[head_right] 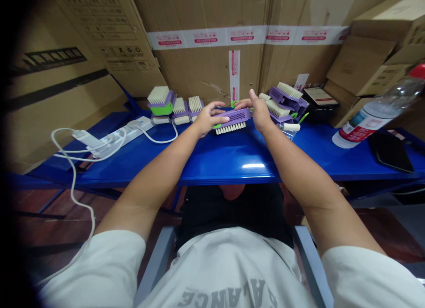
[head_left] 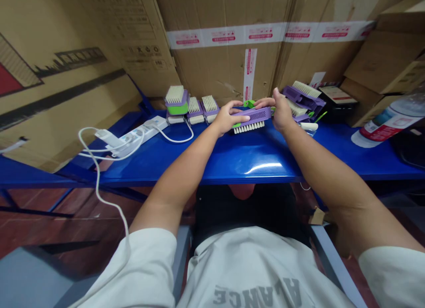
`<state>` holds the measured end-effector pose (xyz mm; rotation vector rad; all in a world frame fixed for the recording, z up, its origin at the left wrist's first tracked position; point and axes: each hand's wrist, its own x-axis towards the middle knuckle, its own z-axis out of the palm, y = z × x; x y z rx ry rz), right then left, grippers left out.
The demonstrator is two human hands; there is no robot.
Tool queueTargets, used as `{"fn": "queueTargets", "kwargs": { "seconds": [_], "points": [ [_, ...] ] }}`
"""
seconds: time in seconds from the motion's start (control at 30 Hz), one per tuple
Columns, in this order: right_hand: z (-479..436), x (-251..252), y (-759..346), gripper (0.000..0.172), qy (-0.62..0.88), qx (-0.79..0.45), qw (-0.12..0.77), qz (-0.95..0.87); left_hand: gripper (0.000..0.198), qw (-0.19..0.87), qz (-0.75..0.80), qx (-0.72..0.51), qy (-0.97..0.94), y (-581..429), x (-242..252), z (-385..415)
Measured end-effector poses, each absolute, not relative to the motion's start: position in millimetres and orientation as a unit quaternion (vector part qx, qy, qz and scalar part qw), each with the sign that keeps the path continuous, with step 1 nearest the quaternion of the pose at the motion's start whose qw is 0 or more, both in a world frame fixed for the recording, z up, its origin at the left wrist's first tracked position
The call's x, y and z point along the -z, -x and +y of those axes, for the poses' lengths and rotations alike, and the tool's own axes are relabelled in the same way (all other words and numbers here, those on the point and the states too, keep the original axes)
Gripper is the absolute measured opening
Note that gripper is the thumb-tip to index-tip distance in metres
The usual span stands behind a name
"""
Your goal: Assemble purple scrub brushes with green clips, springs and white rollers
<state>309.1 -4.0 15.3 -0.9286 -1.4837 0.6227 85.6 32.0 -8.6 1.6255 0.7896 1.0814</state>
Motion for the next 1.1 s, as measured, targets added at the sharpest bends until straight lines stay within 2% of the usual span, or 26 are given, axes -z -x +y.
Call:
{"fn": "queueTargets", "kwargs": {
  "seconds": [0.3, 0.5, 0.73, 1.1],
  "points": [
    [6.9, -3.0, -316.0, 0.059, 0.377, -0.289, 0.611, -0.633, 0.076, 0.502, 0.338, -0.443, -0.661, -85.1, 8.5, 31.4],
    [9.3, 1.0, -318.3, 0.041, 0.385, -0.268, 0.607, -0.641, 0.073, 0.497, 0.348, -0.438, -0.664, -85.0, 8.0, 30.9],
    [7.1, -0.3, -316.1, 0.044, 0.387, -0.26, 0.611, -0.64, 0.078, 0.497, 0.34, -0.441, -0.665, -83.5, 10.0, 33.0],
    [3.2, -3.5, -314.2, 0.036, 0.409, -0.249, 0.601, -0.64, 0.075, 0.49, 0.352, -0.438, -0.666, -83.9, 9.1, 33.2]
  ]
}}
